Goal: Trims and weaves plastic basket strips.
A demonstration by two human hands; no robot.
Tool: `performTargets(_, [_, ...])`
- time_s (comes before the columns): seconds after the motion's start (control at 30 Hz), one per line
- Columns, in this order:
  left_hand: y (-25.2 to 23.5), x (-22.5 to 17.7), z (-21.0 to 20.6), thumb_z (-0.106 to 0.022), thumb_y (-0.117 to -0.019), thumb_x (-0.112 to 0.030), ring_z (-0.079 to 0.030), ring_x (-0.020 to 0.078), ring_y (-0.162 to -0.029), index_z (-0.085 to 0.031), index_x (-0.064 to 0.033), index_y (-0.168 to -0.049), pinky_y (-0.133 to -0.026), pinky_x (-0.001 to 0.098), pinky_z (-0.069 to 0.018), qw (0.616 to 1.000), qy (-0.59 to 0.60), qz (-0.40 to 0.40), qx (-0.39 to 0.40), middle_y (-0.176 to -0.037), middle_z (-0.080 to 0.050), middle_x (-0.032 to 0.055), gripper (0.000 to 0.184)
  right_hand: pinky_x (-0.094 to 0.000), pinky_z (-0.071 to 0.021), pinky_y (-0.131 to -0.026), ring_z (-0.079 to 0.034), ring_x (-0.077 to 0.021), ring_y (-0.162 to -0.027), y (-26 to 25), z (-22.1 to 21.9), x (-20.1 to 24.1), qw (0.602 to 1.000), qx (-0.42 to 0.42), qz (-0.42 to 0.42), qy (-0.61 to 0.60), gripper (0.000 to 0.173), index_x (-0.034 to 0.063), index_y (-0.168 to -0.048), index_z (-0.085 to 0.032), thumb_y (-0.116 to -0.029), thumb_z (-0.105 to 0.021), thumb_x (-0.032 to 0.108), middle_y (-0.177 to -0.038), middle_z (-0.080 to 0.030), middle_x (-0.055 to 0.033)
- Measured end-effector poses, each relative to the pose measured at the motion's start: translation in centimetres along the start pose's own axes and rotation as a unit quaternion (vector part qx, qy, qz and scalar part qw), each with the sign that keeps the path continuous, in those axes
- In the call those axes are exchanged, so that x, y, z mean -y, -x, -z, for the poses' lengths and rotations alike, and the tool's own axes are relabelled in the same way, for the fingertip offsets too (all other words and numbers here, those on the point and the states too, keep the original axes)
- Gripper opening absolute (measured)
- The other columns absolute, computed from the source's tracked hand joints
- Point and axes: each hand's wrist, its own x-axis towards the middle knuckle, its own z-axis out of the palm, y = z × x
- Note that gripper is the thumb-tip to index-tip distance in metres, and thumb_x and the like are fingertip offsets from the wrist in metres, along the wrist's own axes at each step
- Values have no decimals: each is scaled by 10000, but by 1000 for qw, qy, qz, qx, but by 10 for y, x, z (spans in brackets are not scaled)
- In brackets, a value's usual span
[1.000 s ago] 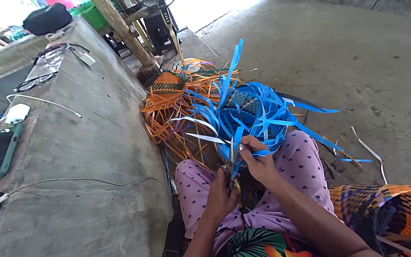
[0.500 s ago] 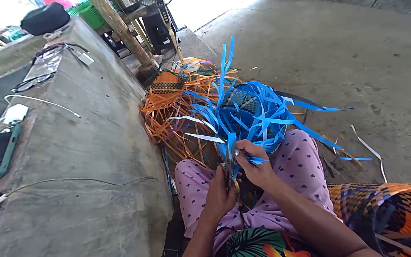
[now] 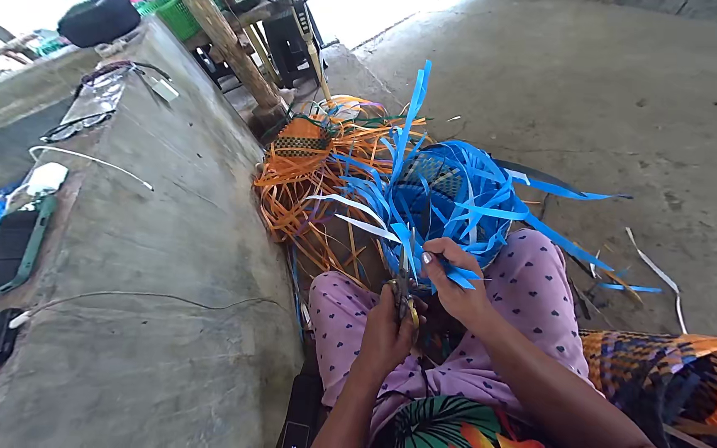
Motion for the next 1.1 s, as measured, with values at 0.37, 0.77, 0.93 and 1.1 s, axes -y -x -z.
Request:
performTargets(0.37, [-16, 51, 6, -475, -962, 54, -735, 132, -874, -409, 155, -1322, -805, 318, -619, 979, 8, 91, -182, -1004, -732, 95, 379, -105, -484, -632, -540, 77, -667, -4, 8, -2, 999, -2, -2, -47, 124, 24, -984, -627, -1007, -510, 62, -759, -583, 103])
performTargets(0.77, [-116, 115, 36, -579, -1034, -210, -544, 375, -1314, -484, 83, -1412, -1200, 514, -336, 969, -218, 115, -29, -1337, -609, 253, 487, -184, -575, -761, -661, -2, -813, 7, 14, -2, 998, 45, 31, -17, 157, 282, -1051, -680, -1054, -528, 321, -896, -681, 143])
performTargets(0.93, [-91, 96, 41, -581, -1026, -161, -639, 387, -1182, -486, 95, -1409, -1054, 534, -485, 967, -135, 211, -50, -1266, -635, 295, 470, -488, -250, -1245, -325, -225, -1509, 5, 30, -14, 977, 195, 67, 62, 988, 137, -1549, -377, -824, -660, 746, -1594, -415, -118])
performTargets(1.1, [-63, 98, 31, -571, -1037, -112, -680, 299, -1032, -470, 93, -1408, -929, 450, -550, 960, 29, 254, -115, -1225, -636, 279, 436, -373, -172, -1254, -156, -265, -1564, 31, 37, -35, 948, 124, 138, 258, 871, 72, -1553, -284, -947, -609, 606, -1609, -242, -287])
